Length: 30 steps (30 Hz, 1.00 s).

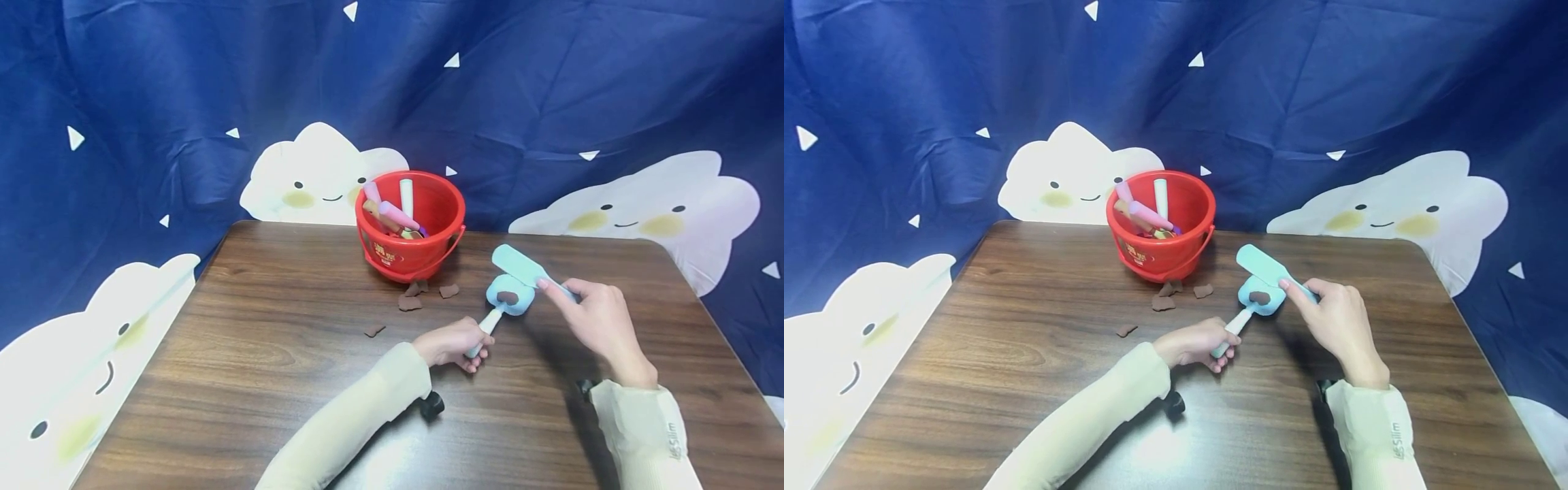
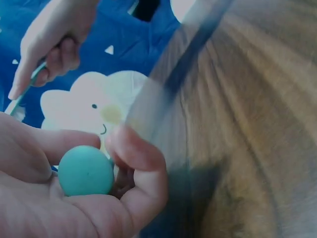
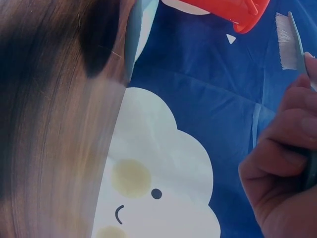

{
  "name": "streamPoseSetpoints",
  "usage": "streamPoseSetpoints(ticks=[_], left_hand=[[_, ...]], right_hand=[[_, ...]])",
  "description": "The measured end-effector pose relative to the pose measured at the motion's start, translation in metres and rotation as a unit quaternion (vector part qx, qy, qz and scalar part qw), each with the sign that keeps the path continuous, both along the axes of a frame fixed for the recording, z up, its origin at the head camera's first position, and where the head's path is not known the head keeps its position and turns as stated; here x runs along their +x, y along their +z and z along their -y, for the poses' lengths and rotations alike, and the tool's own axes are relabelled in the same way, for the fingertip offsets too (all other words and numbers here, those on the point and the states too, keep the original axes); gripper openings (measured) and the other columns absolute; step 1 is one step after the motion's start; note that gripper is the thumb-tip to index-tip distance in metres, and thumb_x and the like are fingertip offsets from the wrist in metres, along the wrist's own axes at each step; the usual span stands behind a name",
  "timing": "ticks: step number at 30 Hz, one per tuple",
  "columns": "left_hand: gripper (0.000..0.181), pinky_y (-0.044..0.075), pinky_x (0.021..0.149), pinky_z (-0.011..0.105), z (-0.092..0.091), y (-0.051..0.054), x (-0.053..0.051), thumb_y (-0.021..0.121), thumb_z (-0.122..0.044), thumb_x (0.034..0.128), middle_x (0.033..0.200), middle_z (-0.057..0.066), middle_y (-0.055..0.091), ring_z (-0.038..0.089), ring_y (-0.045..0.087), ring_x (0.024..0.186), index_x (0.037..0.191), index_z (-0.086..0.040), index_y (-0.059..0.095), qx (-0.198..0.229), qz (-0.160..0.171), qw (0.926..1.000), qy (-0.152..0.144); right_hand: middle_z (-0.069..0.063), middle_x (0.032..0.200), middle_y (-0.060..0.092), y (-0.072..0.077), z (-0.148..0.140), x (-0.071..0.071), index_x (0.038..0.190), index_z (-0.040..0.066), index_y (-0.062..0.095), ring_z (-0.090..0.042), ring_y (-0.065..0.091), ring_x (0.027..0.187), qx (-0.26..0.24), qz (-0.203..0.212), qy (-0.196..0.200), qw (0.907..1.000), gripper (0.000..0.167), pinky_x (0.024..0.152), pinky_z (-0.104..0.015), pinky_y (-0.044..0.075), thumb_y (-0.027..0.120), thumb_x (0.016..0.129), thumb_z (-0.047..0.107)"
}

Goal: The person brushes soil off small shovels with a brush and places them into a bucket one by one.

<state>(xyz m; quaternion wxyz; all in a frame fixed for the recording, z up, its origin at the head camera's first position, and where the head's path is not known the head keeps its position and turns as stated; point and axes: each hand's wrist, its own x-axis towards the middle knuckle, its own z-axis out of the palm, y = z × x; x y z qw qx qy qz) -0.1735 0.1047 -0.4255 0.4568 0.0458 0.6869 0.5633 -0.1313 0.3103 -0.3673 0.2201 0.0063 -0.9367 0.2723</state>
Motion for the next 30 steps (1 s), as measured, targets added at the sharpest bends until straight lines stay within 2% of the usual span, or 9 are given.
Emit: streamPoseSetpoints(ticks=[2,6,9,12,16,20,23,25,30], left_hand=[[0.015,0.044,0.043,0.022,0.005,0.000,0.002,0.046,-0.001,0.0901,0.056,0.002,0.047,0.011,0.043,0.043,0.077,-0.008,0.046,0.020,0.040,0.9989,-0.013],[0.012,0.056,0.054,0.031,0.015,-0.001,0.010,0.043,0.002,0.0839,0.060,0.008,0.052,0.016,0.055,0.049,0.075,-0.003,0.048,0.051,0.086,0.9943,-0.036],[0.007,0.060,0.066,0.040,0.021,-0.001,0.017,0.042,0.003,0.0831,0.065,0.012,0.055,0.020,0.062,0.055,0.080,0.002,0.049,0.073,0.098,0.9911,-0.051],[0.005,0.060,0.067,0.038,0.026,0.000,0.023,0.045,0.003,0.0849,0.070,0.010,0.058,0.020,0.064,0.057,0.090,0.003,0.045,0.087,0.087,0.9910,-0.053],[0.024,0.056,0.056,0.027,0.033,0.003,0.028,0.050,0.007,0.0853,0.072,0.007,0.060,0.016,0.063,0.054,0.101,-0.006,0.038,0.109,0.069,0.9915,-0.019],[0.032,0.054,0.054,0.024,0.040,0.008,0.033,0.049,0.011,0.0814,0.073,0.008,0.059,0.016,0.062,0.055,0.099,-0.010,0.034,0.129,0.074,0.9888,0.016],[0.032,0.054,0.054,0.023,0.045,0.010,0.038,0.048,0.013,0.0788,0.076,0.009,0.056,0.017,0.062,0.057,0.100,-0.007,0.035,0.131,0.071,0.9885,0.027],[0.033,0.054,0.053,0.022,0.047,0.010,0.041,0.049,0.013,0.0788,0.076,0.009,0.054,0.016,0.061,0.057,0.102,-0.005,0.035,0.134,0.058,0.9884,0.043],[0.020,0.051,0.050,0.021,0.053,0.012,0.048,0.051,0.004,0.0896,0.074,0.005,0.050,0.012,0.059,0.052,0.100,-0.006,0.037,0.150,0.019,0.9848,0.086]], right_hand=[[0.007,0.046,0.033,0.000,0.000,0.000,0.055,0.017,0.051,-0.007,0.031,0.046,-0.001,0.000,0.000,1.0000,0.042,0.045,-0.026,0.026,0.065,0.090,0.038],[0.007,0.046,0.033,0.000,0.000,0.000,0.056,0.017,0.052,-0.007,0.032,0.046,-0.005,0.005,-0.002,1.0000,0.041,0.045,-0.026,0.026,0.066,0.089,0.038],[0.006,0.047,0.034,0.001,0.002,0.001,0.058,0.016,0.055,-0.007,0.032,0.047,-0.006,0.010,-0.002,0.9999,0.040,0.045,-0.027,0.026,0.066,0.089,0.038],[0.006,0.047,0.035,0.002,0.004,0.001,0.059,0.015,0.056,-0.007,0.033,0.047,-0.006,0.012,0.001,0.9999,0.039,0.045,-0.027,0.026,0.066,0.089,0.039],[0.006,0.047,0.036,0.002,0.008,0.002,0.059,0.016,0.057,-0.007,0.033,0.047,-0.009,0.008,0.010,0.9999,0.038,0.045,-0.026,0.027,0.066,0.089,0.037],[0.006,0.047,0.037,0.003,0.010,0.003,0.059,0.017,0.057,-0.006,0.033,0.046,-0.011,0.007,0.018,0.9997,0.037,0.045,-0.025,0.027,0.068,0.088,0.036],[0.006,0.047,0.037,0.003,0.011,0.004,0.059,0.016,0.058,-0.005,0.033,0.047,-0.010,0.008,0.024,0.9996,0.036,0.045,-0.025,0.027,0.068,0.088,0.035],[0.006,0.048,0.037,0.003,0.013,0.005,0.060,0.017,0.058,-0.005,0.032,0.047,-0.009,0.012,0.028,0.9995,0.035,0.045,-0.024,0.027,0.068,0.088,0.035],[0.009,0.048,0.036,0.004,0.021,0.004,0.059,0.022,0.057,-0.004,0.034,0.047,-0.006,0.016,0.051,0.9986,0.033,0.046,-0.023,0.028,0.069,0.087,0.035]])
